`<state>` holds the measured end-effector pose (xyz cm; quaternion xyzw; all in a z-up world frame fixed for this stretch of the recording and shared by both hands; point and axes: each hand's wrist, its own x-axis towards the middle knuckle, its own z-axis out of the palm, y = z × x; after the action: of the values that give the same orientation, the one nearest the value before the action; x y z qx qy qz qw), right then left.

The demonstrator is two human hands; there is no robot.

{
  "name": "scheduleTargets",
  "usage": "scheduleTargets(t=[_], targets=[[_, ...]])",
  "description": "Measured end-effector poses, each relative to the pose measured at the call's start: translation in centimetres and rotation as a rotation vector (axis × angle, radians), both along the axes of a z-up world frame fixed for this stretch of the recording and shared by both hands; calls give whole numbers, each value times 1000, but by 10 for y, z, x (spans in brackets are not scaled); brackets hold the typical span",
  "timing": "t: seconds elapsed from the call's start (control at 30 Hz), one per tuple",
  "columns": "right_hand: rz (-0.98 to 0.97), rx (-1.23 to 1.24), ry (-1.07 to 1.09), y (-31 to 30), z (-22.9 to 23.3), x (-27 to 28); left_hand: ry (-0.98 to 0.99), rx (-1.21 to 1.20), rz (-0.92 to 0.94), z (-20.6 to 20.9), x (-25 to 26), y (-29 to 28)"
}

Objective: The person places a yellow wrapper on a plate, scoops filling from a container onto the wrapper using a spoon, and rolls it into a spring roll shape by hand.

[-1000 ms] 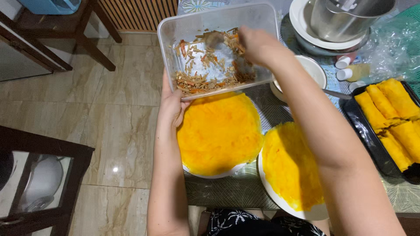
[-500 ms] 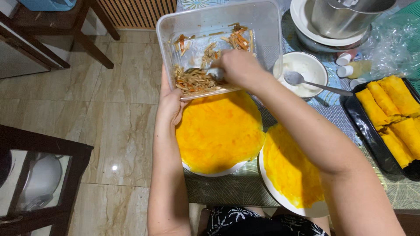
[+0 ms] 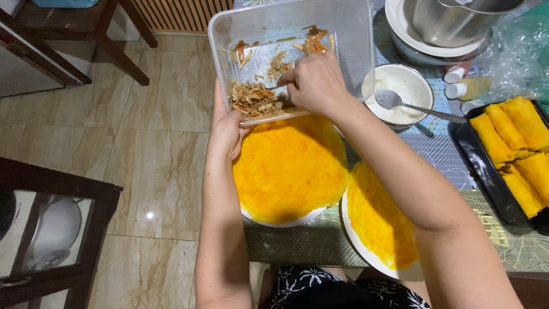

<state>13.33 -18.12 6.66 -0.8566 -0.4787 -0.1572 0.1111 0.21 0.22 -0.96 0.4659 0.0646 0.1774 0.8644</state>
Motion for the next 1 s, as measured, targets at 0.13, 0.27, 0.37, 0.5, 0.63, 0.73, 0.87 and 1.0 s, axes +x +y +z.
scheduleTargets(t=[0.13, 0.27, 0.37, 0.5, 0.63, 0.73, 0.87, 1.0], targets=[[-48, -41, 110, 5, 4, -6, 51, -28, 7, 4, 1, 0], [-86, -27, 320, 5, 3, 1, 65, -54, -13, 10, -1, -4], [-109, -10, 424, 5, 0, 2, 49, -39, -23, 10, 0, -7], [-110, 20, 447, 3, 0, 5, 7, -30, -61, 9, -2, -8], [-97, 70, 509, -5, 5, 9, 18, -38, -66, 9, -2, -7], [-108, 116, 554, -8, 8, 10, 11, -21, -67, 8, -2, -5], [-171, 96, 603, -11, 12, 13, 61, 1, -44, 10, -4, -3], [-130, 200, 630, -19, 21, 18, 163, 104, -43, 22, -8, -5]])
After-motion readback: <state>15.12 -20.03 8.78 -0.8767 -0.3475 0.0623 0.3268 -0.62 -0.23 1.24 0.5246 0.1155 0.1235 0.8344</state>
